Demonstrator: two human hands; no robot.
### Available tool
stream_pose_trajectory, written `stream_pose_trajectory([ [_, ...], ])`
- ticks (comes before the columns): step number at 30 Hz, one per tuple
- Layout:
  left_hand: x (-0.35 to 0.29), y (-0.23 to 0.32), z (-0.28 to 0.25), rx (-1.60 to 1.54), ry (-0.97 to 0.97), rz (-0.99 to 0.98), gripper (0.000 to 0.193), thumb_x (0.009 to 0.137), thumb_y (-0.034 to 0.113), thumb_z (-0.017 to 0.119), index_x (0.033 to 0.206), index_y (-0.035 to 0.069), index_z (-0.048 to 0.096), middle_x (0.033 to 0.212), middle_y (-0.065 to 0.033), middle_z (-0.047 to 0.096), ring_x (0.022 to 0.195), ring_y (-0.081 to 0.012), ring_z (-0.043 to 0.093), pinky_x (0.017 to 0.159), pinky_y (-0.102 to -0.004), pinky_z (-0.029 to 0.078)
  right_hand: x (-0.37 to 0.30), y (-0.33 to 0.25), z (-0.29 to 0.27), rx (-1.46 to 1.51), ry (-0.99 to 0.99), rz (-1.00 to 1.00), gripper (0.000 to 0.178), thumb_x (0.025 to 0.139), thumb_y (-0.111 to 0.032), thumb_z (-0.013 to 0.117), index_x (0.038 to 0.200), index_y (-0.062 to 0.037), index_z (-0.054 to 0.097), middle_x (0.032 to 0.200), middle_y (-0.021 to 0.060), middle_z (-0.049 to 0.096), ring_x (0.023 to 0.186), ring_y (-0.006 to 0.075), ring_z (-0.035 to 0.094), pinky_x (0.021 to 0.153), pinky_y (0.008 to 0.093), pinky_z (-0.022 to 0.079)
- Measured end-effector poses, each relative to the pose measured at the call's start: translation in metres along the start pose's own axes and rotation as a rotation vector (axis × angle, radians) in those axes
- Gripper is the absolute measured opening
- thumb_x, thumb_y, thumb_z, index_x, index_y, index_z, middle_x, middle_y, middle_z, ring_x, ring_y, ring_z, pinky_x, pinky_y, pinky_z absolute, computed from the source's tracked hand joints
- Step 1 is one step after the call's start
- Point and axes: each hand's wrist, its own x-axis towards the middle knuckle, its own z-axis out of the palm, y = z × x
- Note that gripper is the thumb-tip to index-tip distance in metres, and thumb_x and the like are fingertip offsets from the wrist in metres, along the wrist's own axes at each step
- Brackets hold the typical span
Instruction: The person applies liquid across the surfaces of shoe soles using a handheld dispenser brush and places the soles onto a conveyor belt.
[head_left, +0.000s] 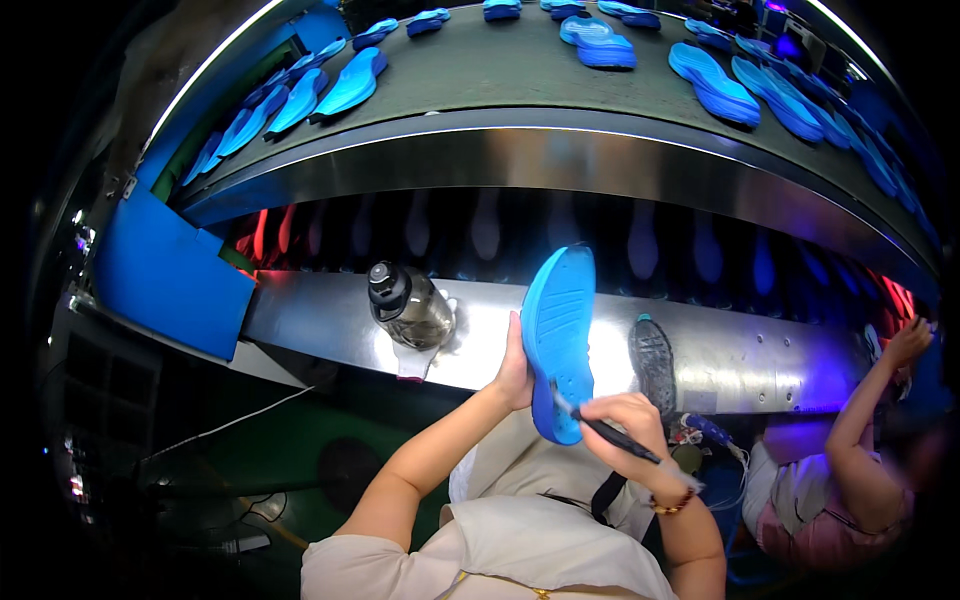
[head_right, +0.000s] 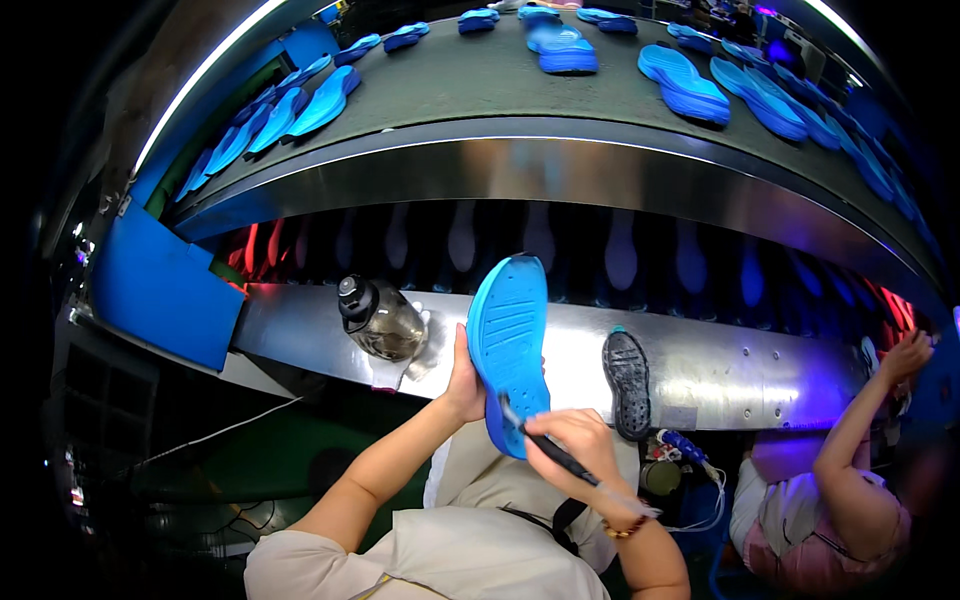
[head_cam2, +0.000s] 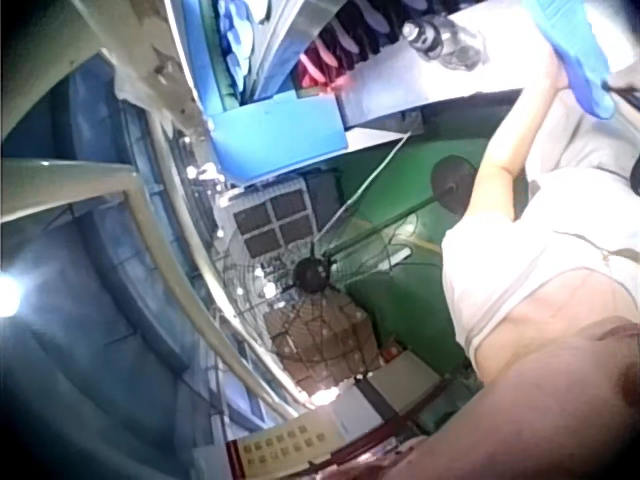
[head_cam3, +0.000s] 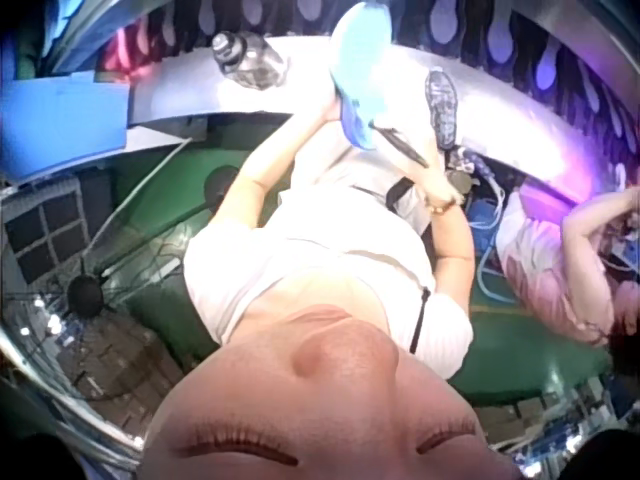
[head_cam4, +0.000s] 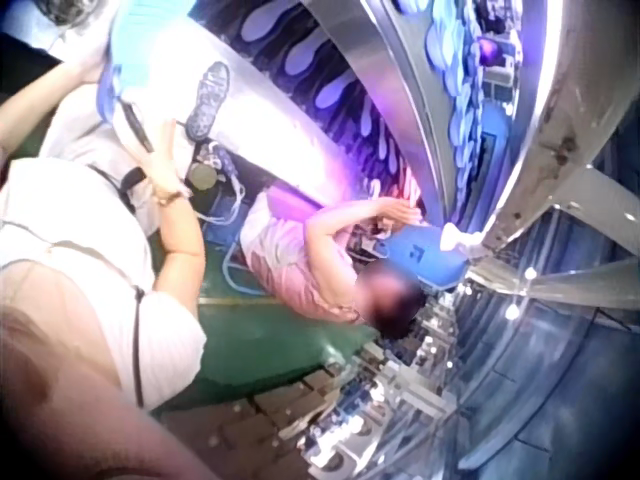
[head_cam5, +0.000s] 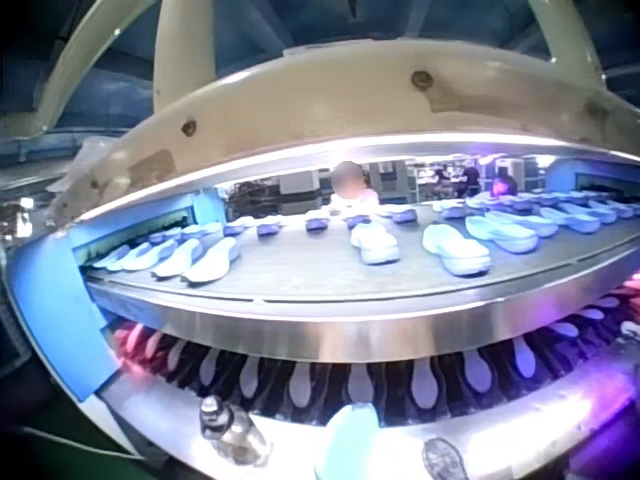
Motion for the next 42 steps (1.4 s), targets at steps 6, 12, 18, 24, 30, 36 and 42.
stream_pose_trajectory([
  [6, -0.019, 0.002, 0.034, -0.182, -0.253, -0.127, 0.09, 0.077, 0.072, 0.0, 0.131, 0.008, 0.031, 0.114, -0.019, 0.051, 0.104, -0.0301, 0.051, 0.09, -0.0426, 0.042, 0.033, -0.013, -0.04, 0.52, 0.281, 0.197, 0.016, 0.074, 0.003, 0.061, 0.091, 0.004, 0.062, 0.084, 0.0096, 0.064, 0.07, 0.0118, 0.06, 0.064, 0.0218, 0.048],
  [12, -0.022, 0.004, 0.057, -0.244, -0.105, -0.159, 0.085, 0.08, 0.07, 0.004, 0.133, 0.009, 0.028, 0.123, -0.0156, 0.046, 0.107, -0.0303, 0.05, 0.092, -0.0452, 0.04, 0.046, -0.025, -0.032, 0.296, -0.014, -0.102, 0.019, 0.069, 0.0, 0.067, 0.088, 0.0014, 0.064, 0.086, 0.0146, 0.064, 0.079, 0.0187, 0.062, 0.071, 0.0255, 0.048],
  [18, -0.028, 0.014, 0.076, -0.067, -0.039, -0.045, 0.089, 0.078, 0.071, 0.002, 0.127, 0.006, 0.038, 0.116, -0.0158, 0.05, 0.098, -0.0275, 0.055, 0.083, -0.0397, 0.048, 0.041, -0.025, -0.045, 0.621, 0.177, 0.238, 0.017, 0.068, 0.001, 0.067, 0.085, 0.0024, 0.065, 0.086, 0.0153, 0.065, 0.078, 0.0203, 0.063, 0.075, 0.0297, 0.05],
  [24, -0.019, 0.021, 0.064, -0.094, -0.118, 0.145, 0.097, 0.072, 0.079, 0.005, 0.122, 0.004, 0.04, 0.102, -0.0181, 0.056, 0.086, -0.0295, 0.059, 0.077, -0.0414, 0.049, 0.036, -0.022, -0.046, 0.314, 0.012, -0.102, 0.019, 0.067, 0.001, 0.067, 0.086, -0.0003, 0.066, 0.085, 0.0128, 0.066, 0.078, 0.0213, 0.063, 0.075, 0.0292, 0.049],
  [30, -0.019, 0.028, 0.067, -0.11, -0.047, 0.368, 0.103, 0.065, 0.085, 0.008, 0.119, 0.003, 0.042, 0.095, -0.02, 0.057, 0.085, -0.0313, 0.059, 0.075, -0.0438, 0.049, 0.03, -0.026, -0.051, 0.32, -0.099, -0.229, 0.02, 0.064, -0.001, 0.07, 0.083, -0.0004, 0.066, 0.084, 0.0122, 0.066, 0.082, 0.0221, 0.064, 0.075, 0.0308, 0.047],
  [36, -0.019, 0.043, 0.074, -0.235, -0.1, 0.388, 0.104, 0.065, 0.085, 0.011, 0.119, 0.002, 0.042, 0.097, -0.022, 0.057, 0.086, -0.032, 0.059, 0.075, -0.0441, 0.049, 0.018, -0.022, -0.046, 0.281, 0.075, -0.143, 0.018, 0.063, 0.003, 0.068, 0.081, 0.0015, 0.064, 0.083, 0.0136, 0.065, 0.082, 0.0245, 0.063, 0.074, 0.0317, 0.049],
  [42, -0.019, 0.055, 0.071, -0.188, -0.058, 0.423, 0.104, 0.066, 0.085, 0.012, 0.12, 0.001, 0.041, 0.099, -0.0226, 0.056, 0.087, -0.0332, 0.058, 0.077, -0.045, 0.048, 0.0, -0.015, -0.045, 0.487, 0.062, -0.059, 0.019, 0.064, 0.006, 0.066, 0.082, 0.0022, 0.064, 0.085, 0.0162, 0.064, 0.083, 0.0249, 0.062, 0.076, 0.0325, 0.049],
])
